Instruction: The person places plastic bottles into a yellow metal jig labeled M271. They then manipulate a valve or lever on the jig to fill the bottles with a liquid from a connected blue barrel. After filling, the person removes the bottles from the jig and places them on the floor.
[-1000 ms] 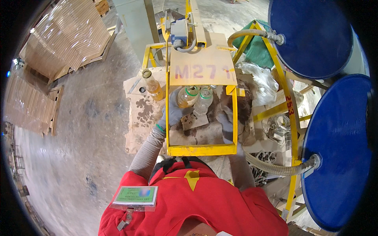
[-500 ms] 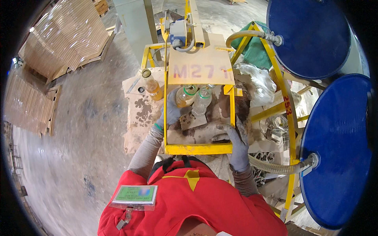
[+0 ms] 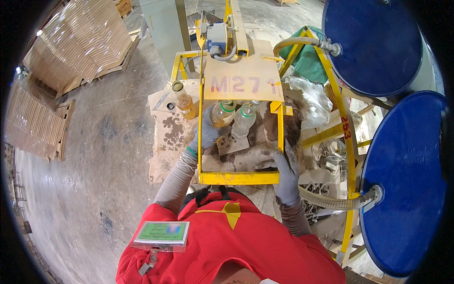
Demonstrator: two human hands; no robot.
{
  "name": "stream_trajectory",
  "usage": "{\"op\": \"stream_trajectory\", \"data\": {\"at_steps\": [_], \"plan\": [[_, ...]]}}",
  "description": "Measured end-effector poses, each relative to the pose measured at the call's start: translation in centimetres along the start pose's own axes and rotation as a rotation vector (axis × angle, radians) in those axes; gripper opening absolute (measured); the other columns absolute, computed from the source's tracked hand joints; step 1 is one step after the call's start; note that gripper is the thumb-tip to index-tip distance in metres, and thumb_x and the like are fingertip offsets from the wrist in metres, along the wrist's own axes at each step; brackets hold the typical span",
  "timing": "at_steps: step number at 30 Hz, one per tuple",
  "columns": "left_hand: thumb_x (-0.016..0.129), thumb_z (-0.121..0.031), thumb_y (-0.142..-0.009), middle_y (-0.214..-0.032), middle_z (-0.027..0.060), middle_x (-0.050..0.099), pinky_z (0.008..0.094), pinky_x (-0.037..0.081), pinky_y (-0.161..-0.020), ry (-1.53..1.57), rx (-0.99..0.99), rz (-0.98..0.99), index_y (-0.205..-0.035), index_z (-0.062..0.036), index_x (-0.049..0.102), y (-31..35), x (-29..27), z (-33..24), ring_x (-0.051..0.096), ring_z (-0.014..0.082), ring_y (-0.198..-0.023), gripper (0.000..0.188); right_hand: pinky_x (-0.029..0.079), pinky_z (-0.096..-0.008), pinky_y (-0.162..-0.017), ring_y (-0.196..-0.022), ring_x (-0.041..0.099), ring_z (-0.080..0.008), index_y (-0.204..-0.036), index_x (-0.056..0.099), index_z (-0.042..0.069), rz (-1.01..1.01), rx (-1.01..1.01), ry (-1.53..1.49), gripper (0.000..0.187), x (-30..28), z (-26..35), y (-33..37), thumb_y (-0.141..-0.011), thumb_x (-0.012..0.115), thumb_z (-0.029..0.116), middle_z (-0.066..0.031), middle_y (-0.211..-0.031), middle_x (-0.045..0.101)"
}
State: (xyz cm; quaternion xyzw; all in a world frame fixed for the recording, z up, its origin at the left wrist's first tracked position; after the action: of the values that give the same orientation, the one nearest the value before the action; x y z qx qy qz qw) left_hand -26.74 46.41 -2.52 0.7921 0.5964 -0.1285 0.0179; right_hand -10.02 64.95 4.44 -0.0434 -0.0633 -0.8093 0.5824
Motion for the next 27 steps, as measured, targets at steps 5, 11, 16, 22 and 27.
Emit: {"op": "stream_trajectory", "data": {"at_steps": [5,11,16,22,27], "plan": [[0.08,-0.023,-0.064,-0.12,0.0113,0.052,0.0337,0.041,-0.096,-0.058,-0.006,-0.007,-0.126,-0.0036,0.039,0.0,-0.1,-0.1,0.052,0.0216,-0.11,0.076,0.055,-0.0334,-0.065,-0.075,0.065,-0.0247,-0.128,0.034,-0.001,0.033,-0.058,0.083,0.038,-0.1,-0.1,0.0,-0.094,0.041,0.012,-0.0153,-0.101,0.059],[0.079,-0.021,-0.064,-0.119,0.0112,0.052,0.0339,0.04,-0.096,-0.087,0.027,-0.03,-0.126,-0.0039,0.039,0.3,0.2,0.4,0.051,0.0217,-0.11,0.076,0.057,-0.0331,-0.067,-0.079,0.065,-0.0251,-0.126,0.035,-0.003,0.069,-0.084,0.107,0.034,-0.7,-1.0,0.0,-0.095,0.037,0.009,-0.017,-0.105,0.057],[0.079,-0.018,-0.064,-0.121,0.0111,0.05,0.0338,0.039,-0.096,0.057,0.044,-0.013,-0.126,-0.0037,0.039,0.5,0.4,0.6,0.05,0.022,-0.111,0.075,0.056,-0.0328,-0.066,-0.078,0.065,-0.0251,-0.126,0.036,-0.003,0.041,-0.072,0.113,0.035,-0.8,-1.3,-0.2,-0.095,0.038,0.011,-0.018,-0.107,0.056],[0.077,-0.014,-0.065,-0.121,0.0116,0.051,0.0338,0.04,-0.096,0.131,0.024,-0.05,-0.125,-0.0033,0.039,0.7,0.8,-0.1,0.05,0.0226,-0.111,0.072,0.055,-0.0328,-0.066,-0.077,0.065,-0.0249,-0.13,0.032,-0.004,0.068,-0.144,0.23,0.037,-1.3,-2.0,-0.3,-0.096,0.036,0.011,-0.0177,-0.107,0.056],[0.076,-0.014,-0.065,-0.12,0.0135,0.051,0.0344,0.04,-0.094,-0.082,0.03,-0.065,-0.125,-0.0034,0.04,1.0,0.5,-0.8,0.05,0.0247,-0.111,0.071,0.055,-0.0328,-0.065,-0.077,0.065,-0.0246,-0.132,0.029,-0.004,0.102,-0.114,0.166,0.04,-0.5,-0.5,0.0,-0.096,0.036,0.012,-0.0171,-0.106,0.057]]}}
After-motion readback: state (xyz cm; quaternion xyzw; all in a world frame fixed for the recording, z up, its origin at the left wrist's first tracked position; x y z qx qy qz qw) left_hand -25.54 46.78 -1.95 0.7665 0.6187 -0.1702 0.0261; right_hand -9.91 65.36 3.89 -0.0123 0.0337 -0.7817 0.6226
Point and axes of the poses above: each hand's wrist, its own y-axis away from the middle knuckle, its own x-axis out of the palm, z = x × y, the point moved 1 cm from there along -y, towards the middle knuckle
